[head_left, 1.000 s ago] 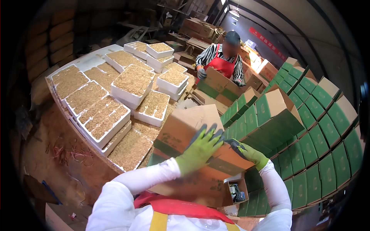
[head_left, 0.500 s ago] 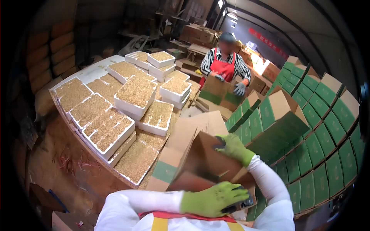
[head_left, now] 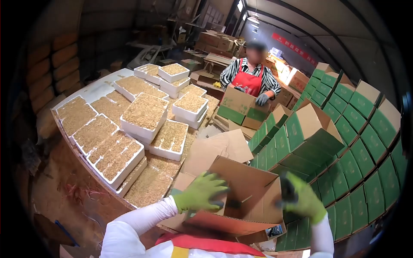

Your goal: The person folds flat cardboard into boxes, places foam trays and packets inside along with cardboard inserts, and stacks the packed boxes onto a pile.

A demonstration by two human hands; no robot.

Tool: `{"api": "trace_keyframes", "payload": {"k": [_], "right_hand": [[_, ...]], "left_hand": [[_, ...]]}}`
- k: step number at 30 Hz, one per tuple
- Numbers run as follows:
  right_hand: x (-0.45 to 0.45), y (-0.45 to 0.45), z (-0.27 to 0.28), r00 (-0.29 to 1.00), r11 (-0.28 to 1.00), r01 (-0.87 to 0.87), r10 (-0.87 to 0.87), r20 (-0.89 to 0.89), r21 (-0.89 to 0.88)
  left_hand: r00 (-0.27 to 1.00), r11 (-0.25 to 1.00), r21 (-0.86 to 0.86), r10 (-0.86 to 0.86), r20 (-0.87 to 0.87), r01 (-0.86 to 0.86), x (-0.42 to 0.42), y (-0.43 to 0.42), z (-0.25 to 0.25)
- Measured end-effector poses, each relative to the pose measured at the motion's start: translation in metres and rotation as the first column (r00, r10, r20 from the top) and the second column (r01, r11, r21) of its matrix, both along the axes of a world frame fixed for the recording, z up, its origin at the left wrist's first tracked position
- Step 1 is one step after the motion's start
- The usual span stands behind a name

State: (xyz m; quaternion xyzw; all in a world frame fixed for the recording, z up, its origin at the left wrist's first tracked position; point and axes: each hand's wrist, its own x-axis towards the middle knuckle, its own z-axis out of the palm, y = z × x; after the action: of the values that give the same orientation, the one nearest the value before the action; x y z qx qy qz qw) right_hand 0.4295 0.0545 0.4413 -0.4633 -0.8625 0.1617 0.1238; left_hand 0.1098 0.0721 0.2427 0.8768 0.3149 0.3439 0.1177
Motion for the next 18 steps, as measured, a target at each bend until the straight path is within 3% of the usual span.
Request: {"api": "trace_keyframes", "payload": {"k": [1,2,5,6,7,8,9,10,11,12,13,14,16,17,18], "right_hand": [[-0.002,-0.022,-0.001,0.953,0.980,-0.197,0.195,0.231,-0.012],[-0.011,-0.042,-0.012,0.826,0.925,-0.374,0.366,0.430,-0.069],[-0.035,-0.049,-0.053,0.856,0.880,-0.474,0.457,0.242,0.014],[-0.030,-0.023,-0.079,0.862,0.899,-0.410,0.437,0.256,-0.155],[-0.032,0.003,-0.082,0.921,0.882,-0.330,0.379,0.092,-0.337],[-0.034,0.025,-0.084,0.958,0.811,-0.270,0.281,-0.059,-0.520],[-0.029,0.039,-0.118,0.964,0.766,-0.258,0.243,-0.107,-0.589],[-0.026,0.046,-0.147,0.967,0.720,-0.254,0.202,-0.155,-0.646],[-0.031,0.048,-0.150,0.983,0.706,-0.125,0.181,0.006,-0.697],[-0.039,0.043,-0.138,0.877,0.749,-0.446,0.259,-0.404,-0.489],[-0.045,0.045,-0.104,0.873,0.829,-0.458,0.351,-0.338,-0.322],[-0.049,0.053,-0.073,0.868,0.872,-0.466,0.415,-0.274,-0.153],[-0.025,0.092,-0.062,0.709,0.976,-0.216,0.152,-0.688,-0.007],[-0.030,0.107,-0.060,0.723,0.982,0.019,0.117,-0.680,0.190],[-0.033,0.118,-0.064,0.734,0.896,0.246,0.076,-0.675,0.369]], "left_hand": [[0.993,0.994,0.023,0.101,0.053,-0.103,0.002,-0.001,-0.004],[0.993,0.994,0.016,0.110,0.029,-0.111,0.008,-0.001,-0.005],[0.989,0.992,-0.002,0.128,-0.069,-0.128,0.016,-0.004,0.008],[0.990,0.987,-0.139,0.096,0.105,-0.081,0.014,0.001,-0.001],[0.957,0.967,-0.255,0.084,0.278,-0.010,0.010,0.013,-0.018],[0.891,0.929,-0.361,0.094,0.444,0.082,0.007,0.017,-0.028],[0.583,0.501,-0.559,0.126,0.803,0.661,-0.004,0.019,-0.005],[0.694,0.673,-0.557,0.089,0.714,0.487,-0.006,0.019,0.001],[0.794,0.812,-0.514,0.108,0.598,0.276,-0.007,0.019,0.006],[0.922,0.963,-0.264,0.152,0.357,-0.056,0.000,0.023,-0.008],[0.992,0.994,-0.004,0.113,-0.062,-0.113,0.009,0.015,0.012],[0.984,0.985,0.019,0.171,-0.046,-0.170,0.013,0.005,0.020],[0.962,0.961,0.067,0.271,-0.028,-0.269,0.017,-0.007,0.030],[0.950,0.947,0.098,0.309,-0.033,-0.305,0.015,-0.010,0.033],[0.937,0.925,0.157,0.348,0.018,-0.347,0.015,-0.015,0.032]]}}
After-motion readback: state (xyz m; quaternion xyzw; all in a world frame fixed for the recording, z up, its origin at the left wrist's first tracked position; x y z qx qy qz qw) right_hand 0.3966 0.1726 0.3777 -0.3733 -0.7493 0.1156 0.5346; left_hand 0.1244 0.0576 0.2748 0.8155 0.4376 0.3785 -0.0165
